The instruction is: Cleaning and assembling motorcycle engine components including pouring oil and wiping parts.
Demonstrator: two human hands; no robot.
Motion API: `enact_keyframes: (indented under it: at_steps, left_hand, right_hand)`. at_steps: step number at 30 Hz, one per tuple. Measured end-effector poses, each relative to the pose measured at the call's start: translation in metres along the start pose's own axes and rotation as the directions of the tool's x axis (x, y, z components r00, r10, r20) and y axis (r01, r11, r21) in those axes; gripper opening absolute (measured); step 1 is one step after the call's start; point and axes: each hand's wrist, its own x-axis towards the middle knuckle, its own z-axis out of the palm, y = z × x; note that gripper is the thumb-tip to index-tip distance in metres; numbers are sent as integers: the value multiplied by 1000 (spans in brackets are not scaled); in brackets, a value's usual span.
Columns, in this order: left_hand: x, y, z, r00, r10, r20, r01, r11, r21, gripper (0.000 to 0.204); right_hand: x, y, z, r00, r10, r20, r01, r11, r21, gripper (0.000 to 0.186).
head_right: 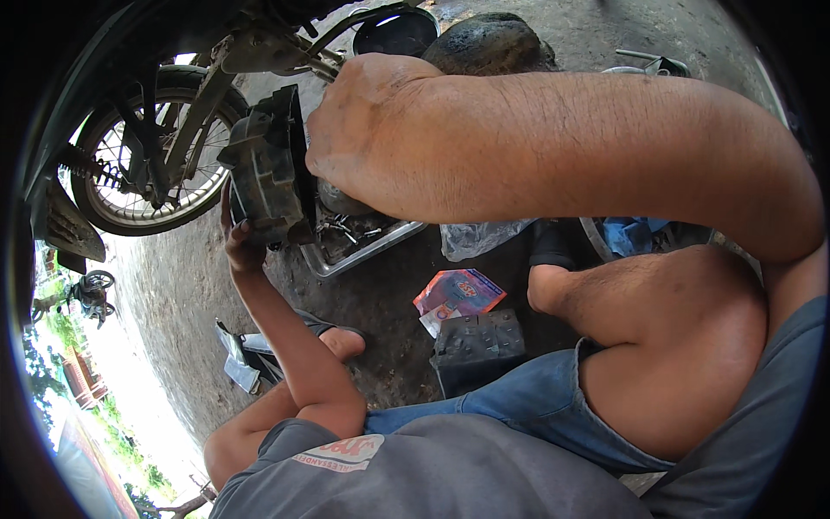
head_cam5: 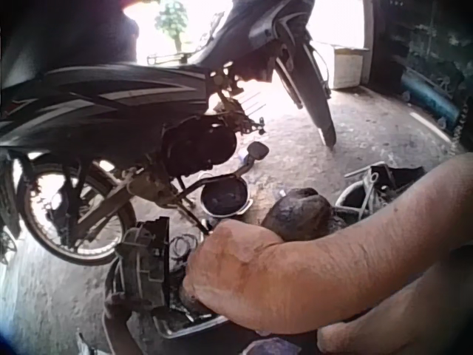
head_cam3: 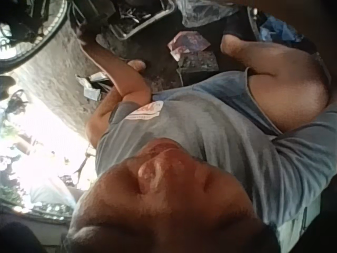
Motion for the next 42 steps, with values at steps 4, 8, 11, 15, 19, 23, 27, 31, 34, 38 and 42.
enact_keyframes:
  at_steps: [4,8,11,15,19,23,27,31,34,38,42]
  left_hand:
    - [0,-1,2,999,8,-40,-8,1000,14,114]
    - [0,-2,7,997,4,-75,-5,1000,-13,113]
    - [0,-4,7,997,13,-72,-16,999,-36,112]
    - [-3,-20,-12,996,-45,-83,35,992,-122,106]
    - [-8,-55,-53,963,-257,-84,222,928,-298,80]
    - [-12,-92,-76,950,-288,-120,233,911,-341,70]
    - [-17,-112,-57,967,-210,-146,98,830,-549,66]
    - [-21,-116,-28,955,-207,-215,50,822,-568,82]
    - [-24,-122,-7,939,-242,-244,58,811,-582,87]
    - [-22,-132,15,958,-162,-237,-47,727,-685,83]
    - [-29,-141,40,974,-160,-157,-39,569,-821,89]
  right_hand:
    - [5,-7,-6,961,74,268,-79,997,8,13]
    - [6,-6,-7,963,66,262,-65,998,-13,12]
    - [7,-3,-1,961,83,263,-72,996,-53,13]
    - [12,5,13,940,121,320,-93,990,-102,15]
    - [9,15,25,965,121,232,-84,983,-161,14]
    - [7,30,38,986,105,126,-74,970,-230,16]
    - [4,41,48,992,107,69,-82,949,-305,18]
    - [0,44,48,978,160,131,-114,946,-303,22]
    - [-10,37,37,984,128,125,-92,961,-260,27]
    - [-23,21,15,999,-4,39,9,992,-123,33]
    - [-21,11,3,991,15,133,-9,999,-46,42]
